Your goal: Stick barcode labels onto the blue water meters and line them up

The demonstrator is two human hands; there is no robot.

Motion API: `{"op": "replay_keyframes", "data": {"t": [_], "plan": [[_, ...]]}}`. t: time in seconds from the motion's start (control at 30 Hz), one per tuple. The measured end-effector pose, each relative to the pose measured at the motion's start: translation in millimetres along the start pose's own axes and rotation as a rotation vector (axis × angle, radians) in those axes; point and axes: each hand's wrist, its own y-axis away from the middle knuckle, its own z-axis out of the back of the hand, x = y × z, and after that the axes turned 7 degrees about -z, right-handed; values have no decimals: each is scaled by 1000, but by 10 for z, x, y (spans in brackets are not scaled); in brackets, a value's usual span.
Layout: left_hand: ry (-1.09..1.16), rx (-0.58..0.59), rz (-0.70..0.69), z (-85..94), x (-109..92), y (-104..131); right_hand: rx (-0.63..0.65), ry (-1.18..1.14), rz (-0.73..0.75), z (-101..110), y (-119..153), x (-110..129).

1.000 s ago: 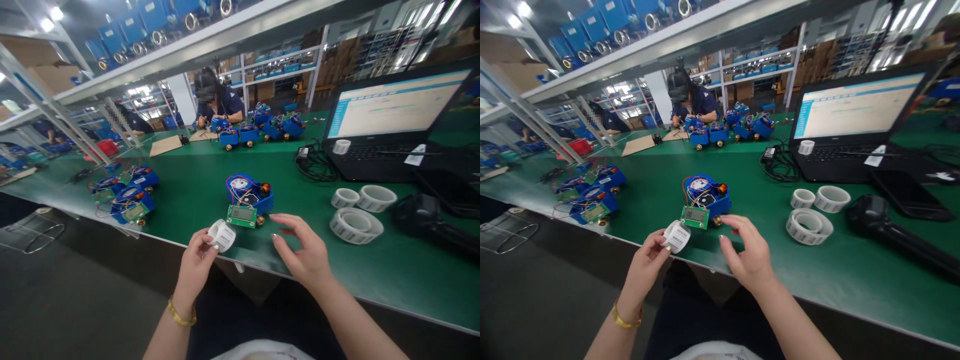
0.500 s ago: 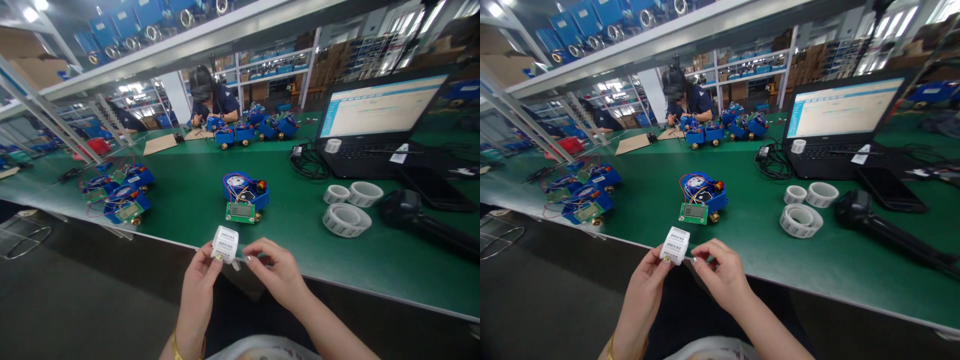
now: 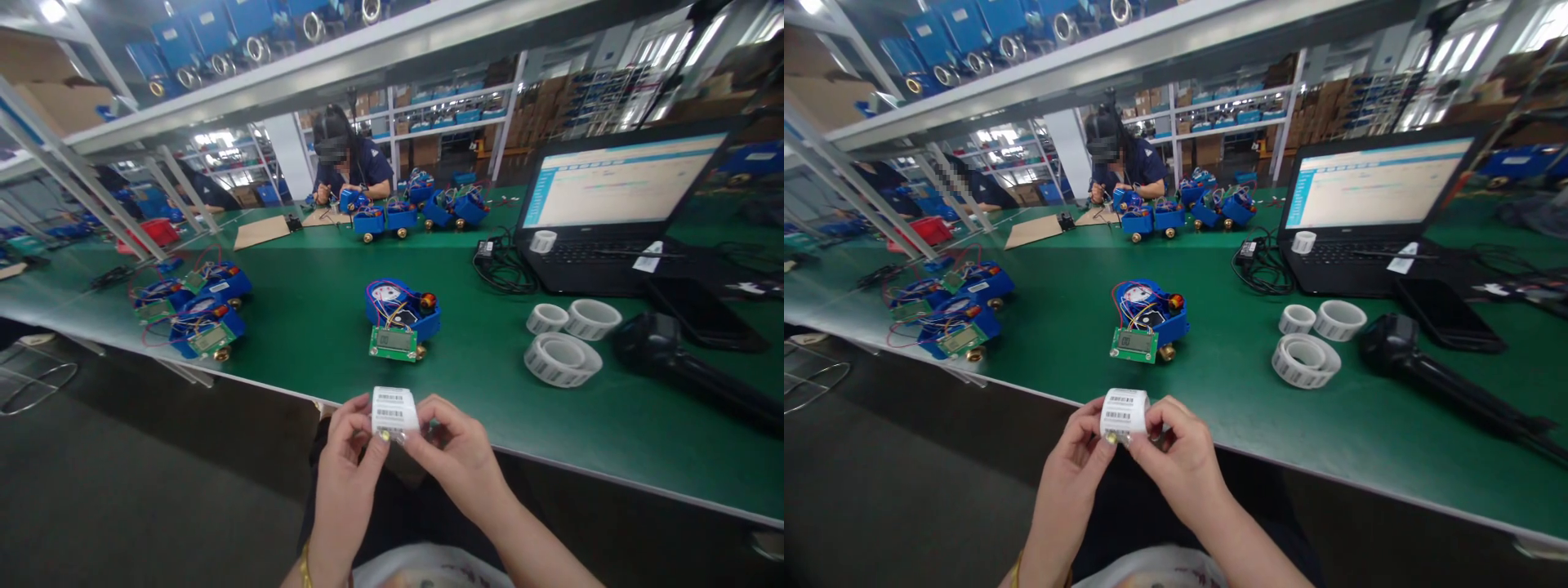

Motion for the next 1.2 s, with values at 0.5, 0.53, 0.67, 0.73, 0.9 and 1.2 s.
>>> {"op": "replay_keyframes", "data": {"t": [0.5, 0.53, 0.67, 0.73, 0.9, 1.2], "plan": [[38, -91, -38, 23, 72, 28, -36, -174, 33, 113, 32, -73], [50, -91, -35, 21, 77, 30, -36, -176, 35, 119, 33, -77], [81, -82, -31, 13, 93, 36, -31, -177, 35, 140, 37, -79], [97, -72, -37, 9, 96, 37, -36, -176, 36, 144, 36, -75], [109, -55, -28, -3, 69, 40, -33, -150, 46, 139, 34, -54], [59, -74, -31, -24, 29, 54, 21, 18, 118, 137, 43, -28]]}}
